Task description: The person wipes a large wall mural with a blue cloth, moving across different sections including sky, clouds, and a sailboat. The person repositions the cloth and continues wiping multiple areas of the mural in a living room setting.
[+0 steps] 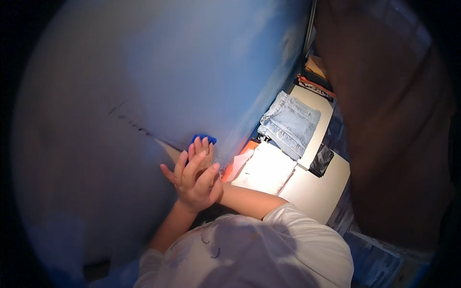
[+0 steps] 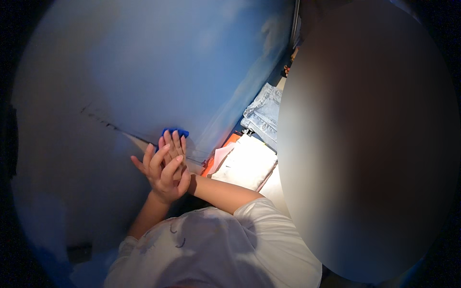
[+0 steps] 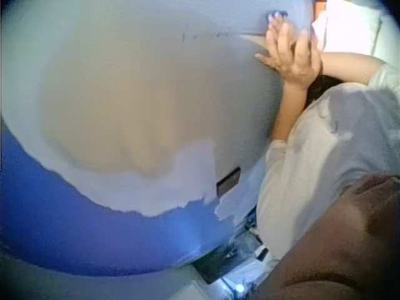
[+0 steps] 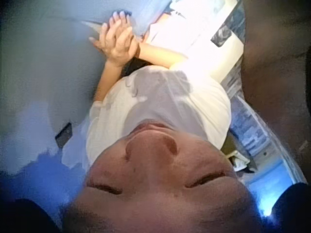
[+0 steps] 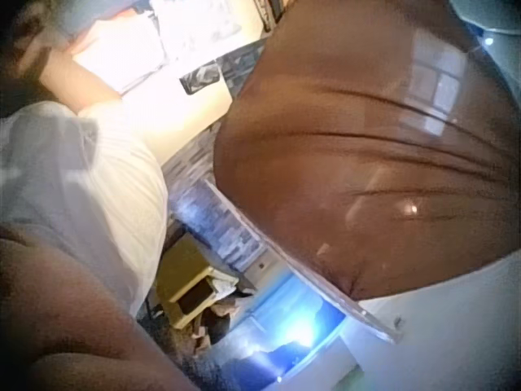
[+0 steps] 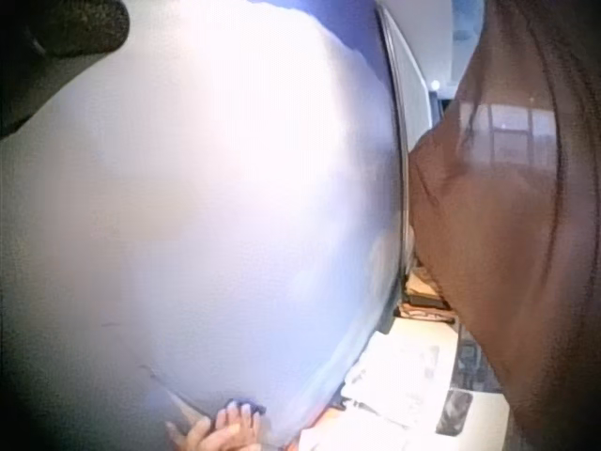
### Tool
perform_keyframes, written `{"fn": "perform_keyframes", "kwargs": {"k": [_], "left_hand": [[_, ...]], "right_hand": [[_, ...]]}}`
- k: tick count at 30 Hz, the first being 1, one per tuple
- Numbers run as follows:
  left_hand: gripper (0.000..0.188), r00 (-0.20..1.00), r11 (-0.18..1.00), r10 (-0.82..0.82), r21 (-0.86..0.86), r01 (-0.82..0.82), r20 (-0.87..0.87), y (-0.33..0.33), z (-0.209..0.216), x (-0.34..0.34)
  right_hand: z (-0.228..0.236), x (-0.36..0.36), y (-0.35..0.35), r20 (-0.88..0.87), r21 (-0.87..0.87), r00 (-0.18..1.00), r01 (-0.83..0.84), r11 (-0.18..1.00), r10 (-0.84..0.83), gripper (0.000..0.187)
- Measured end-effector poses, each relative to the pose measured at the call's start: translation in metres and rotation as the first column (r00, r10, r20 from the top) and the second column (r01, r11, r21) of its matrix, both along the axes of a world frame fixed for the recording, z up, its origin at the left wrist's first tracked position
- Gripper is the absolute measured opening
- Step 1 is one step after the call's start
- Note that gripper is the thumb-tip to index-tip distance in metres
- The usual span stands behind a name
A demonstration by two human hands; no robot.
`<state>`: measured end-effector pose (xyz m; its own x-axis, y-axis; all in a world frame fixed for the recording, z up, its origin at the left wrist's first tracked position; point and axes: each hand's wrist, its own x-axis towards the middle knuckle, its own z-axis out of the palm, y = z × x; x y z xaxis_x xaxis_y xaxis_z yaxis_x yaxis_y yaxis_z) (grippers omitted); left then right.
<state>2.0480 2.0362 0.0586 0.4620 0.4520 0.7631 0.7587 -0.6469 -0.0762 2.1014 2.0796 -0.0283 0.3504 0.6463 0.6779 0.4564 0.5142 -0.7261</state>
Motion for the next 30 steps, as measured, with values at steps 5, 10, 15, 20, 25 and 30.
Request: {"fn": "perform_keyframes", "kwargs": {"k": [5, 10, 15, 20, 25, 30], "left_hand": [[0.032, 0.967, 0.987, 0.147, -0.028, -0.157, -0.209, 0.017, -0.012, 0.017], [0.03, 0.942, 0.979, 0.189, -0.024, -0.203, -0.276, 0.022, -0.017, 0.022], [0.029, 0.963, 0.991, 0.132, 0.047, -0.124, -0.237, 0.024, -0.029, 0.011], [0.023, 0.981, 0.994, 0.087, 0.082, -0.074, -0.171, 0.023, -0.033, 0.006], [0.028, 0.963, 0.992, 0.118, 0.082, -0.101, -0.241, 0.025, -0.033, 0.007], [0.027, 0.97, 0.993, 0.114, 0.054, -0.105, -0.214, 0.029, -0.029, 0.017]], "right_hand": [[-0.066, 0.005, 0.023, 0.016, -0.023, 0.999, 0.051, 0.998, -0.05, 0.068], [-0.131, 0.068, 0.112, -0.621, -0.544, 0.694, -0.047, 0.838, -0.364, 0.057], [-0.038, 0.085, 0.124, -0.417, -0.269, 0.892, 0.065, 0.961, -0.177, 0.06], [0.029, 0.056, 0.078, 0.172, 0.281, 0.985, -0.058, 0.958, 0.01, 0.065], [-0.057, 0.092, 0.117, -0.185, -0.029, 0.978, 0.094, 0.995, -0.098, 0.062], [-0.118, 0.126, 0.164, -0.781, -0.521, 0.488, -0.165, 0.838, -0.389, 0.06]]}}
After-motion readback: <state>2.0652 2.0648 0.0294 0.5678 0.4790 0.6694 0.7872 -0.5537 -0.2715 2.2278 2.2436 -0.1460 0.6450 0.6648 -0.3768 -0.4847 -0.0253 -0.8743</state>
